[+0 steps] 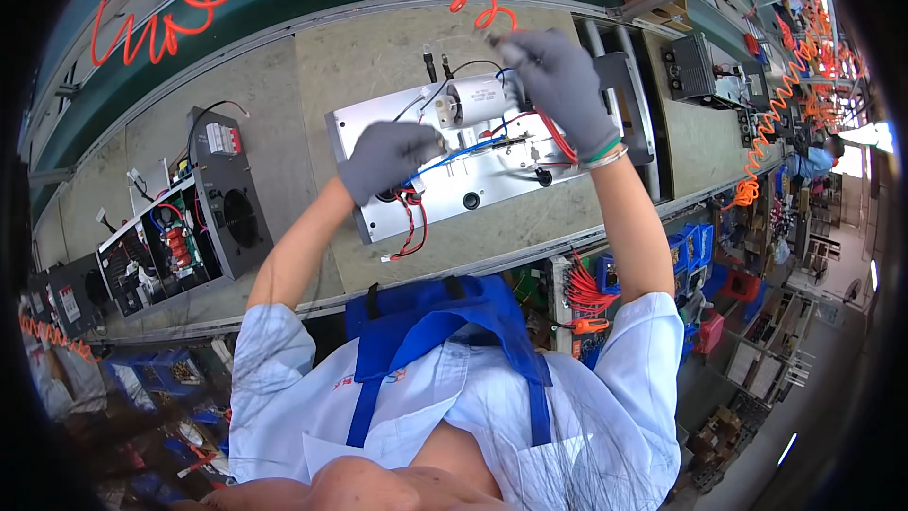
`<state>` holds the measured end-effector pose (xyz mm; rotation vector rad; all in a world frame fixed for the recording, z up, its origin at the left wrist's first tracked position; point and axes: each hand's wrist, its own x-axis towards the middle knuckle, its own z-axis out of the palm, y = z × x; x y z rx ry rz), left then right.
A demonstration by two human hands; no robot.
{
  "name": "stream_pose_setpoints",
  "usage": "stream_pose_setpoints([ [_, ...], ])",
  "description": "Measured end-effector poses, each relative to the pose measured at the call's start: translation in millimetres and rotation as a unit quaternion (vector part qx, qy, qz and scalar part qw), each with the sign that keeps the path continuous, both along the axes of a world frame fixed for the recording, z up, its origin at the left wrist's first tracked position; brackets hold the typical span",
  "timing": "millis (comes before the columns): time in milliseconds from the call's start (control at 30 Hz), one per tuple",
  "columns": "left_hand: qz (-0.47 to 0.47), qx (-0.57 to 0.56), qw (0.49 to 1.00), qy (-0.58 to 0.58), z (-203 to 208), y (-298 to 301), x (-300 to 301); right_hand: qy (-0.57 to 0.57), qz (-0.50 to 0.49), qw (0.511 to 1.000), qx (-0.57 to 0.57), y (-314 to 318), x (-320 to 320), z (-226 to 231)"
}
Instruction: Assembling internal components, wiring, and housing for an electronic device at a factory station.
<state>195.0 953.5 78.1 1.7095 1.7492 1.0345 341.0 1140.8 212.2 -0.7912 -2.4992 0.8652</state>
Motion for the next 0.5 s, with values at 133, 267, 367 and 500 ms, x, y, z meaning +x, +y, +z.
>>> stream_pose_setpoints([
  [133, 0.031, 0.005, 0.999, 0.035, -3, -9, 8, -0.009, -0.001, 0.999, 0.035, 9, -9, 4],
  [267, 0.125, -0.025, 0.942, -0.31, 2, 0, -2, -0.104, 0.111, 0.986, -0.066, -12, -16, -4],
  [367, 0.108, 0.041, 0.917, -0.381, 13, 7, 0, -0.19, 0.122, 0.974, 0.015, -28, -19, -4],
  [500, 0.072, 0.051, 0.906, -0.414, 17, 10, 0, -0.204, 0.151, 0.965, 0.07, -26, -18, -12],
])
